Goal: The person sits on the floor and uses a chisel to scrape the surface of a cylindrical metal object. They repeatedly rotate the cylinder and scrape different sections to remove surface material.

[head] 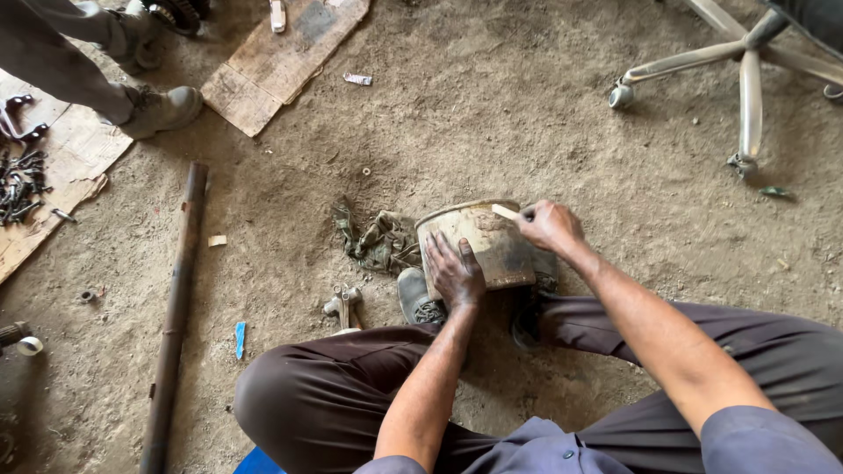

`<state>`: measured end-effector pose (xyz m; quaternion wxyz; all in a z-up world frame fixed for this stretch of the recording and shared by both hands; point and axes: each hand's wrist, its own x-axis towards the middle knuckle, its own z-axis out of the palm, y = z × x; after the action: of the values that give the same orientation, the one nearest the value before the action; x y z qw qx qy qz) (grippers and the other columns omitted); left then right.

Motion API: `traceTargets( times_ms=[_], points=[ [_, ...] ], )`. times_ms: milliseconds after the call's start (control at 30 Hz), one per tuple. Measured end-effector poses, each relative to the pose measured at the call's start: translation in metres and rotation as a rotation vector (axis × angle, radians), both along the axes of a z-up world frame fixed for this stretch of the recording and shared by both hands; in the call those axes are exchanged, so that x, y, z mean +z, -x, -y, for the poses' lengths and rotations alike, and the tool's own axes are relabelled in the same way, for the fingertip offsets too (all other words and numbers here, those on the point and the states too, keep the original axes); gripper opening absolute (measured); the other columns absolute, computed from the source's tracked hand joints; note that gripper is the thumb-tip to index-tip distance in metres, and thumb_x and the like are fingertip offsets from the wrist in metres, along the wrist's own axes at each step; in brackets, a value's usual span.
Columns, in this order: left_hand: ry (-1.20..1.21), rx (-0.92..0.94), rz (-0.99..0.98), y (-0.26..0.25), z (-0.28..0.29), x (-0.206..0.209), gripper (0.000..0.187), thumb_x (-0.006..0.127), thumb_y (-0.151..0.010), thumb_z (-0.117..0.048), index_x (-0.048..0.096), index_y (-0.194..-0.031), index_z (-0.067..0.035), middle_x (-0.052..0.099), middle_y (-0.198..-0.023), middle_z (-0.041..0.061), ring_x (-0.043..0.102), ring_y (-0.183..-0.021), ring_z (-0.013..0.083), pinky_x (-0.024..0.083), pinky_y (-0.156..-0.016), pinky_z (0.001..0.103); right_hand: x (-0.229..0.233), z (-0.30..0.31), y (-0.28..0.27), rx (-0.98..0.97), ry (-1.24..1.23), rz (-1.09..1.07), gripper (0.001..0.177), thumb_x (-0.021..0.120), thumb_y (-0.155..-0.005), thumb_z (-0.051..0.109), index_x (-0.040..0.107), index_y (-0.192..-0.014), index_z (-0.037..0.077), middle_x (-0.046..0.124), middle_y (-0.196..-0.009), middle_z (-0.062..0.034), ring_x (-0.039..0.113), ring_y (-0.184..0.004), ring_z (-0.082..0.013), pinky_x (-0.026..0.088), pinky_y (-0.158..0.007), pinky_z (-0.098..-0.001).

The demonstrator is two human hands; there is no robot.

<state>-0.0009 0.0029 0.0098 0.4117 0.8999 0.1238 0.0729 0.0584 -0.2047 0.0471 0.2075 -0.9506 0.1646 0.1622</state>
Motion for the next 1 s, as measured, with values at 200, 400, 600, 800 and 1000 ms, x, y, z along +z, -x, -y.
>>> traceTargets(
  times_ms=[200,400,600,800,1000],
  points=[
    [-0.03,-0.002,-0.022,0.002,0.0,-0.013,0.082,0.022,-0.103,-0.062,0.032,-0.158,-0.003,0.03,-0.165,0.023,0.028,-0.153,0.04,0.019,-0.126,0.048,-0.021,-0.003,-0.002,0.022,-0.022,-0.068,0.036,0.061,-0.095,0.044,0.076,-0.119,0.021,0.067,-0.065,0.0024,0.045,-0.047,-0.0109,0.039,-0.046,-0.0296],
    [-0.017,0.014,-0.006,-0.003,0.003,-0.017,0.081,0.023,-0.103,-0.062,0.032,-0.158,-0.003,0.03,-0.165,0.024,0.029,-0.152,0.04,0.019,-0.125,0.048,-0.026,-0.001,-0.001,0.059,-0.023,0.006,0.036,0.062,-0.096,0.043,0.078,-0.114,0.018,0.068,-0.066,0.0025,0.046,-0.047,-0.0083,0.04,-0.046,-0.0268],
    [-0.02,0.026,0.006,-0.004,0.004,-0.016,0.08,0.025,-0.103,-0.062,0.035,-0.157,-0.003,0.032,-0.164,0.024,0.031,-0.151,0.0405,0.023,-0.125,0.048,-0.022,-0.01,-0.002,0.045,-0.015,0.016,0.036,0.061,-0.096,0.045,0.078,-0.113,0.017,0.066,-0.064,0.0018,0.042,-0.047,-0.0102,0.038,-0.044,-0.0294],
    [0.002,0.031,0.008,-0.003,0.004,-0.008,0.079,0.026,-0.103,-0.06,0.037,-0.156,-0.002,0.032,-0.163,0.026,0.032,-0.149,0.0421,0.025,-0.121,0.049,-0.007,-0.02,0.002,0.09,0.052,0.01,0.036,0.057,-0.1,0.046,0.079,-0.115,0.021,0.068,-0.067,0.0005,0.047,-0.049,-0.0112,0.045,-0.052,-0.0331],
    [-0.014,0.033,0.021,0.003,0.003,0.001,0.078,0.027,-0.105,-0.06,0.04,-0.154,-0.002,0.034,-0.162,0.026,0.033,-0.15,0.0422,0.027,-0.122,0.05,-0.004,-0.04,0.001,0.137,0.022,0.093,0.038,0.058,-0.1,0.047,0.076,-0.12,0.02,0.062,-0.071,0.0072,0.044,-0.052,-0.0064,0.043,-0.052,-0.0314]
  ],
)
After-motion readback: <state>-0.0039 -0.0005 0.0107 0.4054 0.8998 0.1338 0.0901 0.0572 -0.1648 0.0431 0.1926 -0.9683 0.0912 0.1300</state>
